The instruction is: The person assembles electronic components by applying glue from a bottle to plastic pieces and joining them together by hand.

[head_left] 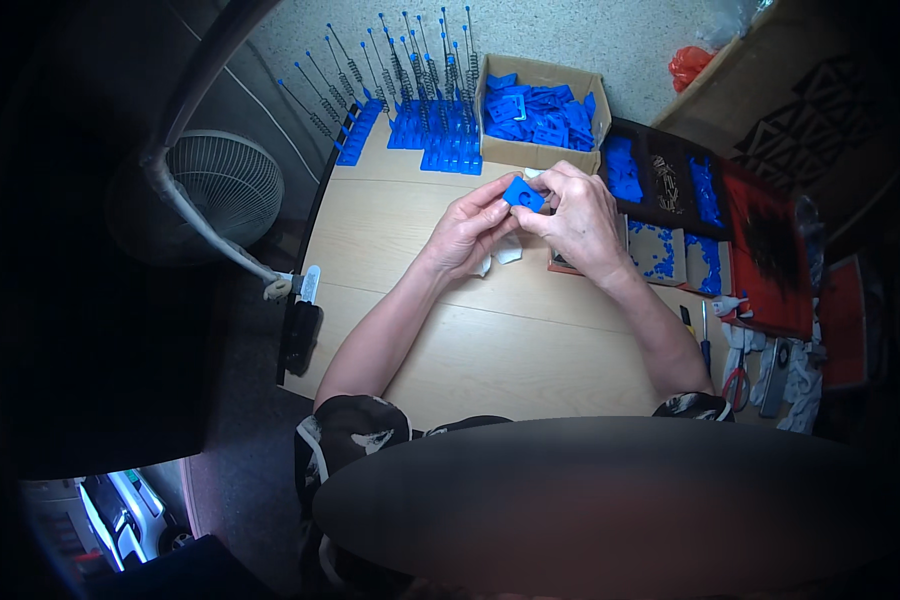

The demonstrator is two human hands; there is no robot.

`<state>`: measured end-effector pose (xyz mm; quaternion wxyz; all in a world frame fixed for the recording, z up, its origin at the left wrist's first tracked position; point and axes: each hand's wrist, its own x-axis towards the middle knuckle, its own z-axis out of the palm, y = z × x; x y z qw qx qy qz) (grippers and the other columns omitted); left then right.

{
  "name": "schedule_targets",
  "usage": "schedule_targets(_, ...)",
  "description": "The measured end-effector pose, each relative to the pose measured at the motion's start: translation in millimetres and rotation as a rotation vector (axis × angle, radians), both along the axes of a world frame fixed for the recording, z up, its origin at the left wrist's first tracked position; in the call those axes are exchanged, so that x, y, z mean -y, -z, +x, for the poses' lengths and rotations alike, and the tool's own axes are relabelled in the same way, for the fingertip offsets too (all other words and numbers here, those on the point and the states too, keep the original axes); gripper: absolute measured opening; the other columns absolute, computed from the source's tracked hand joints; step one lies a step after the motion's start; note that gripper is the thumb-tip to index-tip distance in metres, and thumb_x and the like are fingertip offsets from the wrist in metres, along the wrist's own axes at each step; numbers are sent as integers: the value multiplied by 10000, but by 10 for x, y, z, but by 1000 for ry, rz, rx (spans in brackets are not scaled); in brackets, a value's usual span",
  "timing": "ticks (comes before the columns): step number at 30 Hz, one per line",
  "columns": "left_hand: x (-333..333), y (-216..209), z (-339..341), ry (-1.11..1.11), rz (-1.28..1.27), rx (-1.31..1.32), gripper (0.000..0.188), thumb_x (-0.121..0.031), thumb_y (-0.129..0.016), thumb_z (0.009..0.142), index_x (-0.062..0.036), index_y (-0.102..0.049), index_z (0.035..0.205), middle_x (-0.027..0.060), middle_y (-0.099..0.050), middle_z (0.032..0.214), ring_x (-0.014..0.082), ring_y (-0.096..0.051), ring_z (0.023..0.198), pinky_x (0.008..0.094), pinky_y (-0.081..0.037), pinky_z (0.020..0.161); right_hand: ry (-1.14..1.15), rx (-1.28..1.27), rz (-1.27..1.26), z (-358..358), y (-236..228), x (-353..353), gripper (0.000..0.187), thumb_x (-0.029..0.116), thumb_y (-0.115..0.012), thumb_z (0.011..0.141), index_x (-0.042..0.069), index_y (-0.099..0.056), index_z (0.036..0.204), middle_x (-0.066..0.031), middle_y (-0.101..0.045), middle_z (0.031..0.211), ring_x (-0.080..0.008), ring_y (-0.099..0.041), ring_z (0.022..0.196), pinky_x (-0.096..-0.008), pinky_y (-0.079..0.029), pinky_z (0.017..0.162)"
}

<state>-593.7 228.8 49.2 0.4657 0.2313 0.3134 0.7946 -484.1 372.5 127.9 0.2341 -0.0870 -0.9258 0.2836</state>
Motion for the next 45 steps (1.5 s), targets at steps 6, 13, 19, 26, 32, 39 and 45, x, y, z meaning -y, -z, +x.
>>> schedule_targets(6,-210,117,-41,-18,-36,-25,491,-104,-551,979,10,-387,1428,114,-507,1362,168,-547,1209,280,-509,1002,-21,-31,-28,-44,97,-228,313,245,-796,665,7,-705,845,-125,-661,822,-295,-656,756,-423,-481,729)
schedule_targets(13,-326,271,-137,-53,-53,-24,486,-103,-554,978,10,-393,1424,117,-524,1336,167,-563,1184,274,-520,988,-6,-20,-52,-158,245,-336,296,229,-799,662,10,-699,833,-130,-659,845,-306,-653,786,-424,-494,753)
schedule_targets(19,-322,347,-196,-69,-46,-10,485,-96,-554,978,12,-395,1422,124,-529,1327,170,-573,1169,275,-522,989,14,-24,-51,-208,272,-270,278,217,-790,670,15,-695,835,-109,-650,848,-298,-644,804,-423,-496,763)
schedule_targets(26,-250,386,-273,-53,-39,17,482,-94,-545,982,13,-391,1425,132,-531,1326,178,-575,1173,286,-519,998,19,-38,-26,-276,325,-194,294,222,-790,678,18,-704,871,-103,-655,868,-283,-650,806,-421,-491,778)
schedule_targets(32,-210,393,-331,-43,-38,-7,468,-101,-518,996,8,-385,1431,137,-539,1322,181,-567,1189,302,-502,1020,12,-31,-39,-341,324,-163,304,223,-801,672,17,-707,874,-103,-656,862,-280,-652,804,-422,-493,771)
schedule_targets(39,-186,416,-361,-45,-57,-7,468,-105,-513,999,4,-380,1435,135,-537,1330,186,-563,1198,313,-492,1030,6,-7,-51,-396,359,-156,300,220,-803,669,14,-709,865,-105,-654,855,-281,-652,799,-425,-496,771)
schedule_targets(45,-230,465,-373,-19,-32,2,463,-104,-508,1000,2,-384,1434,136,-533,1337,189,-561,1201,321,-488,1034,6,-38,-18,-402,413,-190,300,220,-803,666,9,-708,856,-110,-654,855,-289,-647,801,-425,-492,778)
